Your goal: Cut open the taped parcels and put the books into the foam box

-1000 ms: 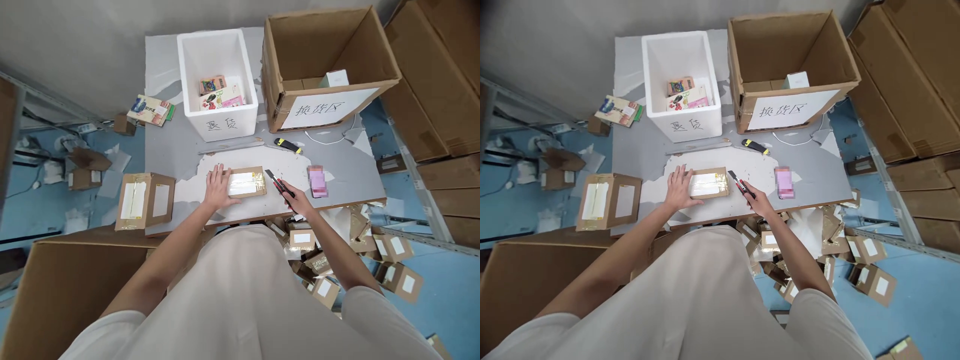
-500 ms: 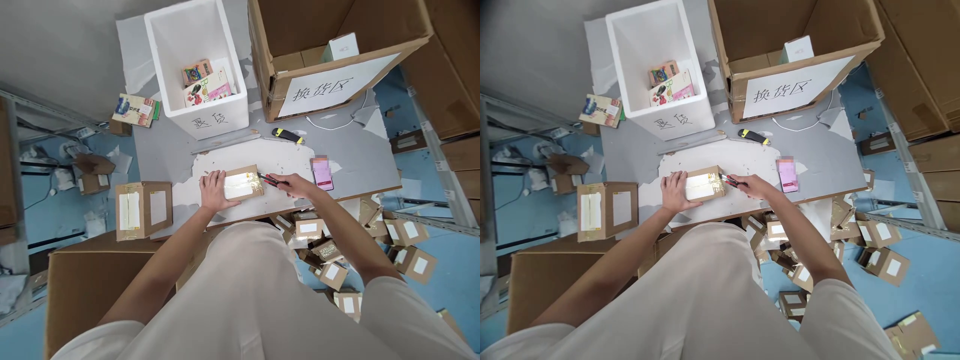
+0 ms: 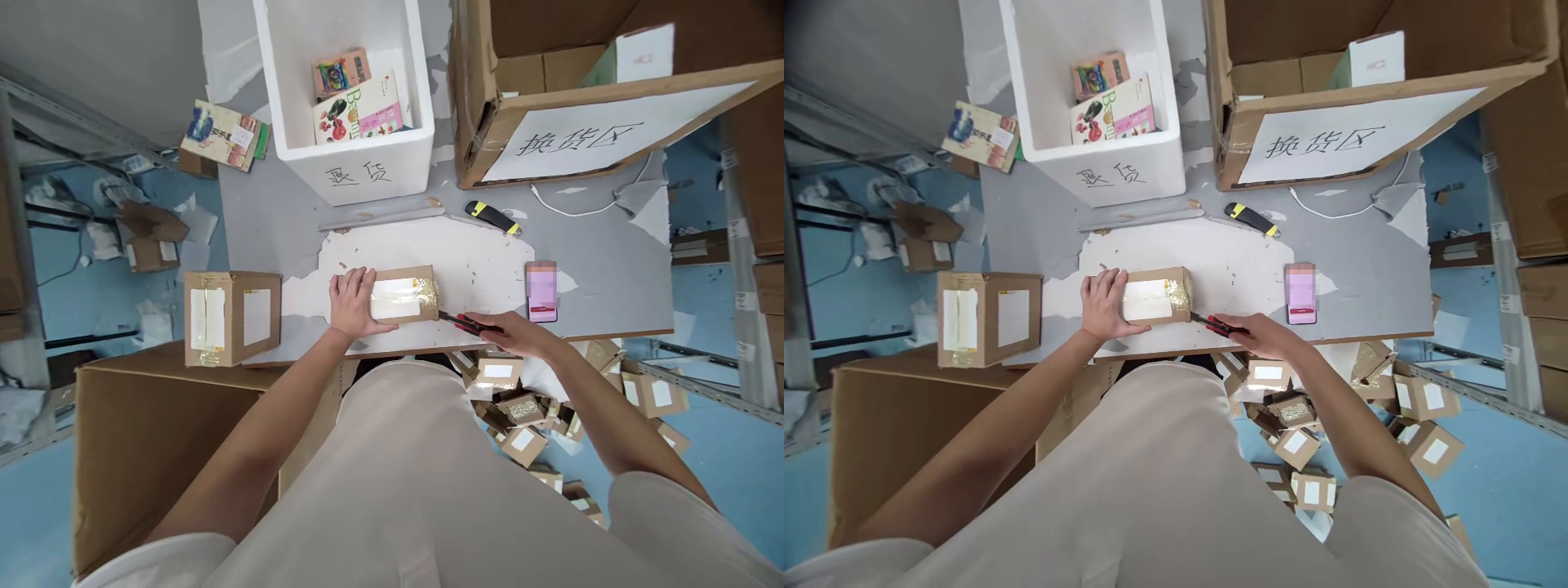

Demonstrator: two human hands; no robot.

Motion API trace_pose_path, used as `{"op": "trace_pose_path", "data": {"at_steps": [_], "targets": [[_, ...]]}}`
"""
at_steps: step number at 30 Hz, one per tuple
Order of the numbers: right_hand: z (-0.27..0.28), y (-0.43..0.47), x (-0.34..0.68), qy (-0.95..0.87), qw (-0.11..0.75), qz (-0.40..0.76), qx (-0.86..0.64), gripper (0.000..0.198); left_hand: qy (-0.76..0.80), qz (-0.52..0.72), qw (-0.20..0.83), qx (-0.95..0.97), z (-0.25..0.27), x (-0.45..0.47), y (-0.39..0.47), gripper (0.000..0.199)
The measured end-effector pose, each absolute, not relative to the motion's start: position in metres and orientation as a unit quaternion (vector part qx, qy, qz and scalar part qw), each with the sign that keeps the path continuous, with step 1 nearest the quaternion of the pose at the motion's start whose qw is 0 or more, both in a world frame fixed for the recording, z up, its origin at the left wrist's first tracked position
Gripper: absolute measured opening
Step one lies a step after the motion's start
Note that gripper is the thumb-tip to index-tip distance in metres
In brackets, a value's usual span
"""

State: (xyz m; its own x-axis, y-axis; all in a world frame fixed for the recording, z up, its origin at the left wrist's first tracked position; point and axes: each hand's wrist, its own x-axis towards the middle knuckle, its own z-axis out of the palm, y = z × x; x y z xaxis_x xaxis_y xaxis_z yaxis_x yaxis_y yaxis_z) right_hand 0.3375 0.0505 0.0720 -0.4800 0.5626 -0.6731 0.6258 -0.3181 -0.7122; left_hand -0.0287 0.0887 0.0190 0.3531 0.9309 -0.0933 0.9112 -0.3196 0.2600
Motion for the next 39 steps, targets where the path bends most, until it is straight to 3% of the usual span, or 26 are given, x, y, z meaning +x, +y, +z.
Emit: {"op": "trace_pose_path", "data": {"at_steps": [4, 9, 12, 17, 23, 27, 34, 36, 39], "targets": [[0.074, 0.039, 0.367, 0.472, -0.079, -0.641, 0.599, 0.069, 0.576, 0.031, 0.144, 0.804, 0.021, -0.025, 0.088, 0.116], [0.05, 0.028, 0.299, 0.335, -0.273, -0.645, 0.63, 0.045, 0.713, 0.041, 0.114, 0.69, 0.03, -0.009, 0.084, 0.108], [0.038, 0.03, 0.223, 0.292, -0.355, -0.669, 0.583, 0.046, 0.759, 0.039, 0.132, 0.636, 0.037, -0.009, 0.071, 0.101], [0.037, 0.042, 0.159, 0.309, -0.355, -0.647, 0.6, 0.039, 0.693, 0.074, 0.296, 0.653, 0.037, -0.031, 0.03, 0.072], [0.049, 0.047, 0.161, 0.339, -0.343, -0.601, 0.638, 0.041, 0.653, 0.16, 0.392, 0.628, 0.02, -0.046, 0.006, 0.073], [0.054, 0.022, 0.163, 0.311, -0.343, -0.598, 0.654, 0.039, 0.631, 0.197, 0.371, 0.652, 0.021, -0.055, 0.033, 0.077], [0.042, -0.044, 0.153, 0.052, -0.412, -0.654, 0.632, 0.048, 0.531, 0.21, 0.321, 0.756, 0.03, -0.051, 0.146, 0.071], [0.039, -0.043, 0.149, 0.041, -0.427, -0.664, 0.612, 0.049, 0.503, 0.183, 0.332, 0.776, 0.033, -0.051, 0.162, 0.067], [0.034, -0.02, 0.149, 0.095, -0.478, -0.63, 0.605, 0.044, 0.591, 0.17, 0.297, 0.731, 0.037, -0.061, 0.153, 0.061]]}}
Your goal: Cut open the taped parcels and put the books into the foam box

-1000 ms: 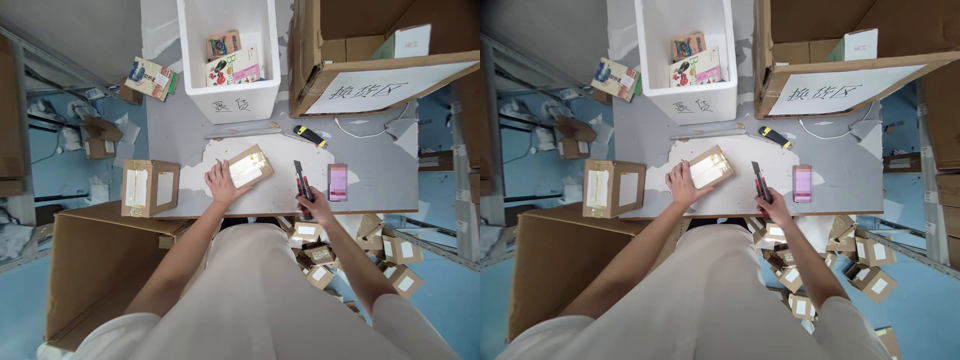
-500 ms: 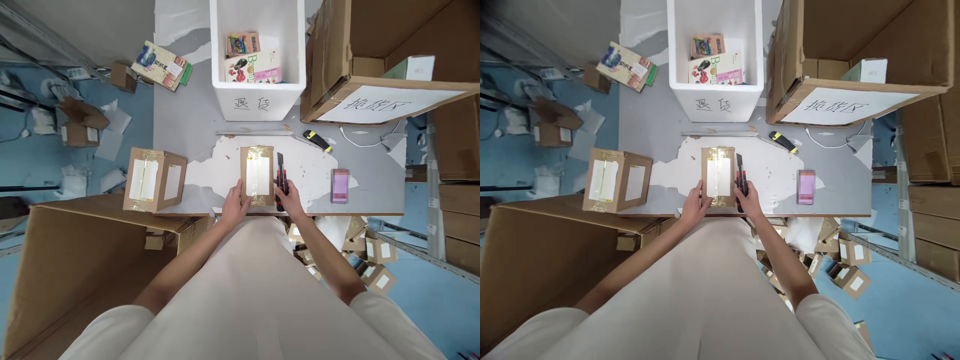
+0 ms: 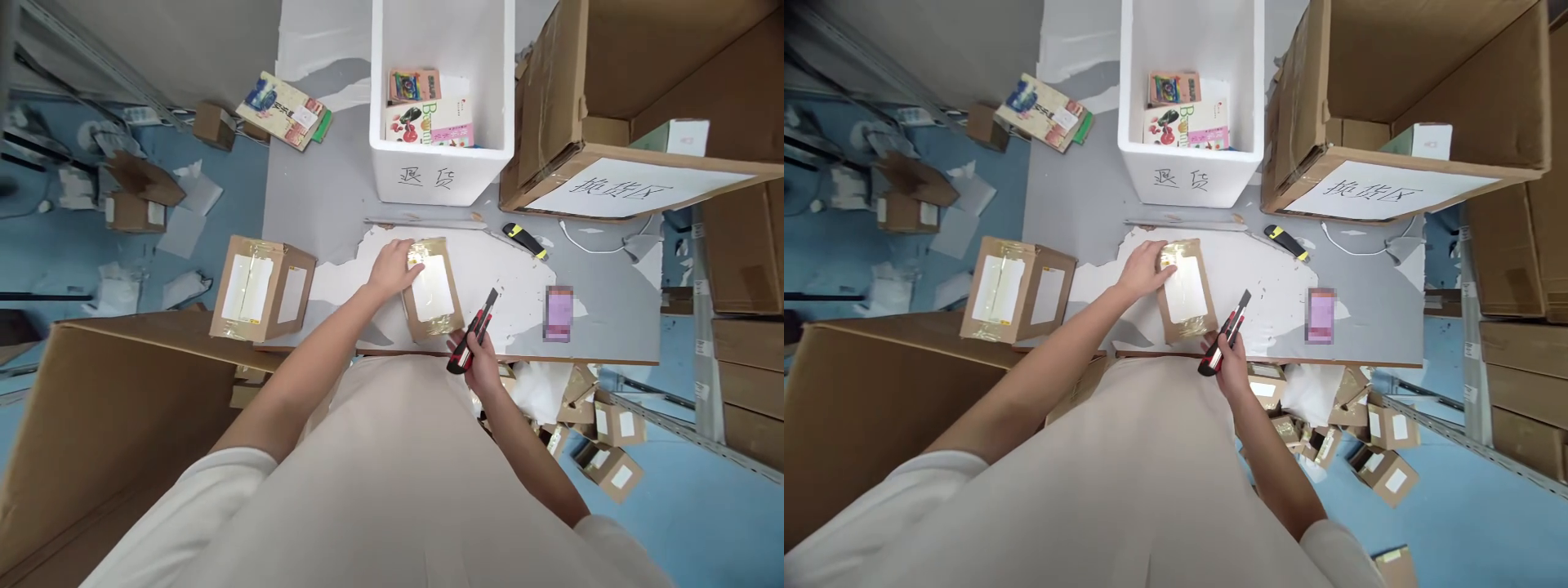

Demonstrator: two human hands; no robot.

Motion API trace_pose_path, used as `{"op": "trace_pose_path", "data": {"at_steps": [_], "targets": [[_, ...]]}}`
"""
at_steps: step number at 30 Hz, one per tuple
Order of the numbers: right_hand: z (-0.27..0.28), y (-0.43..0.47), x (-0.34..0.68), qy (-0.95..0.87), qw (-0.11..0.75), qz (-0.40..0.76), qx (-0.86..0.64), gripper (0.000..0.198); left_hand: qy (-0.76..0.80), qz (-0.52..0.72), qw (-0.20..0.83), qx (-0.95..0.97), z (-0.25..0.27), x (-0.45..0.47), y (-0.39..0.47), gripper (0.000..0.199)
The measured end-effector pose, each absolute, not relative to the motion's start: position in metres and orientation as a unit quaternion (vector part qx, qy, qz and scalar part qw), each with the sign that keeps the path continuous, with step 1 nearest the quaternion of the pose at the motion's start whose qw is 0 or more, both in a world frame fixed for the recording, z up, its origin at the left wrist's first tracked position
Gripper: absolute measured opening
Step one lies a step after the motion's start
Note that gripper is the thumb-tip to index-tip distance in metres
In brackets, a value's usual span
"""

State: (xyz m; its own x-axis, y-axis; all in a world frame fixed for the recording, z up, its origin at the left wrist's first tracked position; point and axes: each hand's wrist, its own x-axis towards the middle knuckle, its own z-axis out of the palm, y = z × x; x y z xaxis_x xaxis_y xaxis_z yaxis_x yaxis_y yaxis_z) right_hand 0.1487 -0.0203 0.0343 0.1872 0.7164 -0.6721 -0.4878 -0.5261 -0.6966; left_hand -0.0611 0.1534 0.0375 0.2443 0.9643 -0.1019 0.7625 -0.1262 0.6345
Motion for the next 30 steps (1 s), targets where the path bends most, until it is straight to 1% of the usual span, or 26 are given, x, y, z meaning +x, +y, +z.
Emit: {"op": "trace_pose_path", "data": {"at_steps": [2, 4, 6, 7, 9, 11, 13, 14, 16, 18, 20, 22, 27, 30], "targets": [[0.033, 0.005, 0.153, -0.151, 0.505, 0.597, -0.604, 0.041, 0.686, 0.158, 0.266, 0.658, 0.04, -0.074, 0.13, 0.058], [0.034, 0.031, 0.158, -0.217, 0.508, 0.571, -0.607, 0.04, 0.745, 0.119, 0.282, 0.592, 0.039, -0.088, 0.102, 0.059], [0.035, 0.05, 0.164, -0.281, 0.489, 0.552, -0.615, 0.039, 0.762, 0.102, 0.31, 0.56, 0.036, -0.096, 0.077, 0.07], [0.036, 0.056, 0.168, -0.306, 0.477, 0.544, -0.619, 0.039, 0.763, 0.119, 0.299, 0.561, 0.034, -0.098, 0.067, 0.077], [0.038, 0.059, 0.177, -0.341, 0.456, 0.526, -0.632, 0.04, 0.742, 0.171, 0.246, 0.6, 0.031, -0.095, 0.058, 0.086], [0.041, 0.053, 0.19, -0.369, 0.407, 0.513, -0.66, 0.042, 0.681, 0.192, 0.19, 0.68, 0.03, -0.087, 0.06, 0.08], [0.043, 0.043, 0.205, -0.397, 0.336, 0.51, -0.685, 0.049, 0.598, 0.164, 0.17, 0.766, 0.032, -0.079, 0.07, 0.073], [0.044, 0.038, 0.212, -0.412, 0.302, 0.515, -0.688, 0.055, 0.564, 0.142, 0.169, 0.796, 0.033, -0.076, 0.075, 0.073], [0.046, 0.031, 0.223, -0.437, 0.256, 0.532, -0.679, 0.067, 0.528, 0.103, 0.171, 0.825, 0.035, -0.071, 0.084, 0.083], [0.046, 0.029, 0.229, -0.451, 0.229, 0.545, -0.669, 0.072, 0.525, 0.079, 0.176, 0.829, 0.035, -0.069, 0.088, 0.099], [0.045, 0.029, 0.231, -0.452, 0.212, 0.552, -0.668, 0.071, 0.529, 0.069, 0.178, 0.827, 0.033, -0.068, 0.089, 0.111], [0.044, 0.031, 0.231, -0.441, 0.207, 0.561, -0.669, 0.072, 0.534, 0.067, 0.178, 0.824, 0.032, -0.067, 0.088, 0.116], [0.046, 0.033, 0.234, -0.419, 0.205, 0.59, -0.659, 0.075, 0.54, 0.073, 0.177, 0.819, 0.032, -0.066, 0.085, 0.118], [0.051, 0.04, 0.238, -0.426, 0.185, 0.604, -0.647, 0.075, 0.541, 0.076, 0.185, 0.817, 0.031, -0.066, 0.086, 0.117]]}}
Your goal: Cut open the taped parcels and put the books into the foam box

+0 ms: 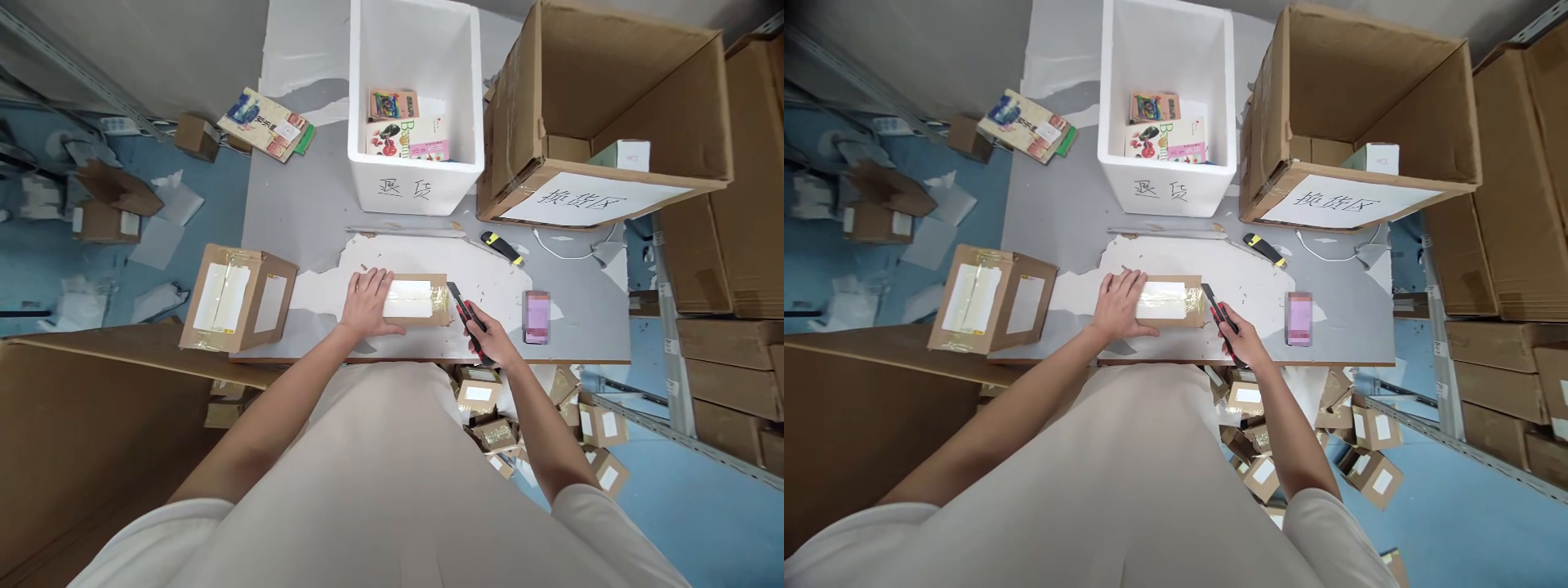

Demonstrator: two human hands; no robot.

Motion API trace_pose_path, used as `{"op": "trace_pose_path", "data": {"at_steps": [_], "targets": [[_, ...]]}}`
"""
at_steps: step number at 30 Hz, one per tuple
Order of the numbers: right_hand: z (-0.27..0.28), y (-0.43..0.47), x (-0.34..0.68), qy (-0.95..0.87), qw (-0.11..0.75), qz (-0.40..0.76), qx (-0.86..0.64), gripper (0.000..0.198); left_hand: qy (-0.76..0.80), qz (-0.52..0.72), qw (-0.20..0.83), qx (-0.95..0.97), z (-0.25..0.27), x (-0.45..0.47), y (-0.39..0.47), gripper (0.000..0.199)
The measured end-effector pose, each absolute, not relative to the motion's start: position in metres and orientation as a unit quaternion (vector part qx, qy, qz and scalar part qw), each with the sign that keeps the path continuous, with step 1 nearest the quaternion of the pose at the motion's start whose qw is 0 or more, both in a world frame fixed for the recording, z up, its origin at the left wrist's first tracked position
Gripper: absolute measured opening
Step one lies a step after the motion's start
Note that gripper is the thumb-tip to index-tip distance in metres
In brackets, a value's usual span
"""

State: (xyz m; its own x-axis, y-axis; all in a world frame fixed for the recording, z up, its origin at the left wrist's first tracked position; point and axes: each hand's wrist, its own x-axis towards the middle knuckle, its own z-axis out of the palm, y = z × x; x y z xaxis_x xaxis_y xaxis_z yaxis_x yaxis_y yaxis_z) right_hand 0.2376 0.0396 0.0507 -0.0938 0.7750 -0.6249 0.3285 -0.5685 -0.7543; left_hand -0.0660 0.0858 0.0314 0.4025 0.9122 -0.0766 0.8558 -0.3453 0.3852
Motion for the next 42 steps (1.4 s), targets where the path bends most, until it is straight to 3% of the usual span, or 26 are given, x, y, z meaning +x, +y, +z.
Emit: {"op": "trace_pose_path", "data": {"at_steps": [11, 29, 37, 42], "targets": [[0.065, 0.083, 0.262, -0.511, 0.055, 0.619, -0.594, 0.059, 0.532, 0.086, 0.196, 0.819, 0.027, -0.064, 0.091, 0.118], [0.055, 0.038, 0.261, -0.469, 0.027, 0.677, -0.567, 0.058, 0.532, 0.092, 0.187, 0.82, 0.024, -0.066, 0.09, 0.115], [0.063, 0.002, 0.29, -0.461, 0.097, 0.601, -0.645, 0.071, 0.513, 0.102, 0.176, 0.834, 0.025, -0.069, 0.086, 0.117], [0.039, -0.004, 0.27, -0.387, 0.283, 0.54, -0.692, 0.056, 0.572, 0.221, 0.182, 0.768, 0.017, -0.082, 0.062, 0.11]]}}
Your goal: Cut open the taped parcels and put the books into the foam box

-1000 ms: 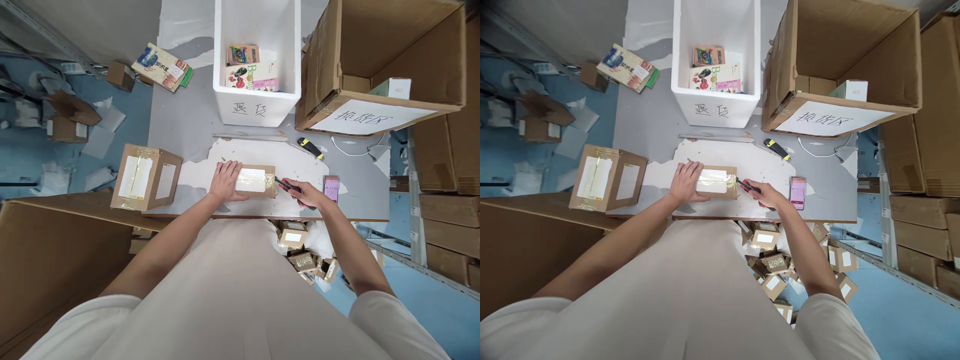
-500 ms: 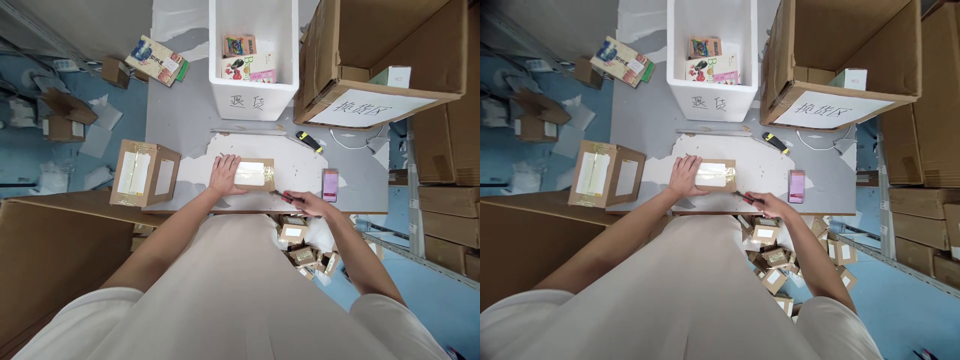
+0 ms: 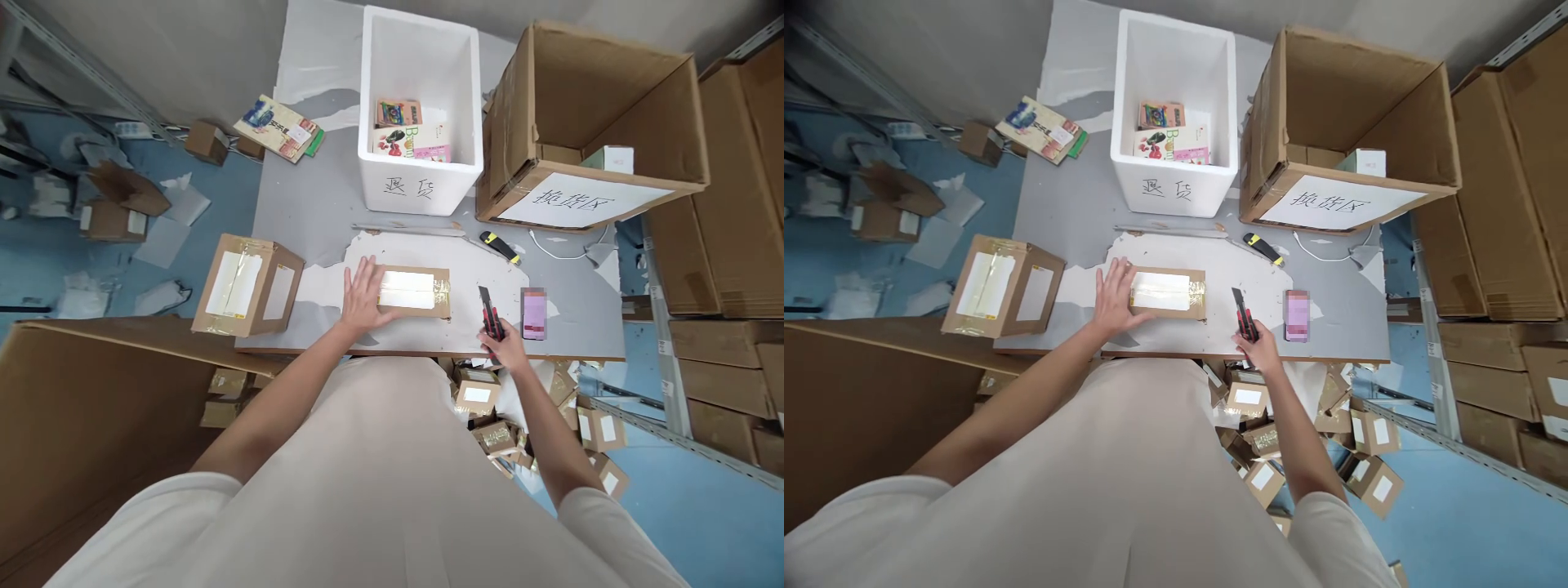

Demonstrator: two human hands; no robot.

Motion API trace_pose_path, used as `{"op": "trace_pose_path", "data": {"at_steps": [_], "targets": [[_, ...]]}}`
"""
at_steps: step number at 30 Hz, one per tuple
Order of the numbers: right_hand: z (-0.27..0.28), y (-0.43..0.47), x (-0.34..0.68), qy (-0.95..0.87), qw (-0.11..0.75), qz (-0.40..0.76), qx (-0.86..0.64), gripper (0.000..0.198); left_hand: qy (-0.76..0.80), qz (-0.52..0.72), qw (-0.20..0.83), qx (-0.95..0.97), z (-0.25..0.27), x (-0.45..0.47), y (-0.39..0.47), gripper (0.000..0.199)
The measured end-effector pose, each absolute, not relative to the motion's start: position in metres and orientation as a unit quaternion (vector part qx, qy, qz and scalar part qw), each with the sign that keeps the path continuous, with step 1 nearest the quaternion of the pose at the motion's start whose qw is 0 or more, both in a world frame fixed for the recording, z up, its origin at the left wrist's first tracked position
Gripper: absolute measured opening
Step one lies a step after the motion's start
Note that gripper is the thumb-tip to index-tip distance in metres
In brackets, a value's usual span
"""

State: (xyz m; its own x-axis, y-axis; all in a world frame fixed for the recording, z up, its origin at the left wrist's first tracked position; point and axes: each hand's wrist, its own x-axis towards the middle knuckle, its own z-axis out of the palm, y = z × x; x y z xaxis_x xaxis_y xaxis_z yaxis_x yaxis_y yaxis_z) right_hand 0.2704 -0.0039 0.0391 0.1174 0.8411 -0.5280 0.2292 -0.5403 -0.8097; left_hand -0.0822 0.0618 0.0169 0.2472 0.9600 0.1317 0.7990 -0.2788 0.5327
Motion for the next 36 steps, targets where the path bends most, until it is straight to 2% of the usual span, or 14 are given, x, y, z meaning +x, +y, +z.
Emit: {"op": "trace_pose_path", "data": {"at_steps": [4, 7, 10, 15, 21, 25, 29, 36], "targets": [[0.006, 0.008, 0.211, -0.334, 0.386, 0.548, -0.663, 0.061, 0.645, 0.338, 0.305, 0.614, -0.018, -0.101, 0.03, 0.12], [-0.009, 0.016, 0.18, -0.305, 0.413, 0.56, -0.65, 0.056, 0.651, 0.347, 0.422, 0.528, -0.046, -0.109, 0.018, 0.093], [-0.011, 0.021, 0.171, -0.3, 0.42, 0.56, -0.648, 0.049, 0.625, 0.378, 0.488, 0.478, -0.052, -0.109, 0.019, 0.069], [0.003, 0.031, 0.182, -0.341, 0.435, 0.498, -0.668, 0.042, 0.668, 0.376, 0.433, 0.474, -0.026, -0.102, 0.028, 0.05], [0.006, 0.059, 0.185, -0.361, 0.383, 0.473, -0.707, 0.042, 0.724, 0.302, 0.384, 0.488, -0.017, -0.095, 0.048, 0.039], [0.004, 0.072, 0.188, -0.366, 0.377, 0.515, -0.677, 0.046, 0.724, 0.257, 0.378, 0.518, -0.025, -0.096, 0.063, 0.04], [0.002, 0.053, 0.198, -0.371, 0.363, 0.529, -0.671, 0.046, 0.694, 0.259, 0.42, 0.525, -0.031, -0.105, 0.054, 0.049], [-0.016, -0.018, 0.199, -0.353, 0.355, 0.502, -0.705, 0.055, 0.636, 0.256, 0.505, 0.524, -0.053, -0.123, 0.003, 0.096]]}}
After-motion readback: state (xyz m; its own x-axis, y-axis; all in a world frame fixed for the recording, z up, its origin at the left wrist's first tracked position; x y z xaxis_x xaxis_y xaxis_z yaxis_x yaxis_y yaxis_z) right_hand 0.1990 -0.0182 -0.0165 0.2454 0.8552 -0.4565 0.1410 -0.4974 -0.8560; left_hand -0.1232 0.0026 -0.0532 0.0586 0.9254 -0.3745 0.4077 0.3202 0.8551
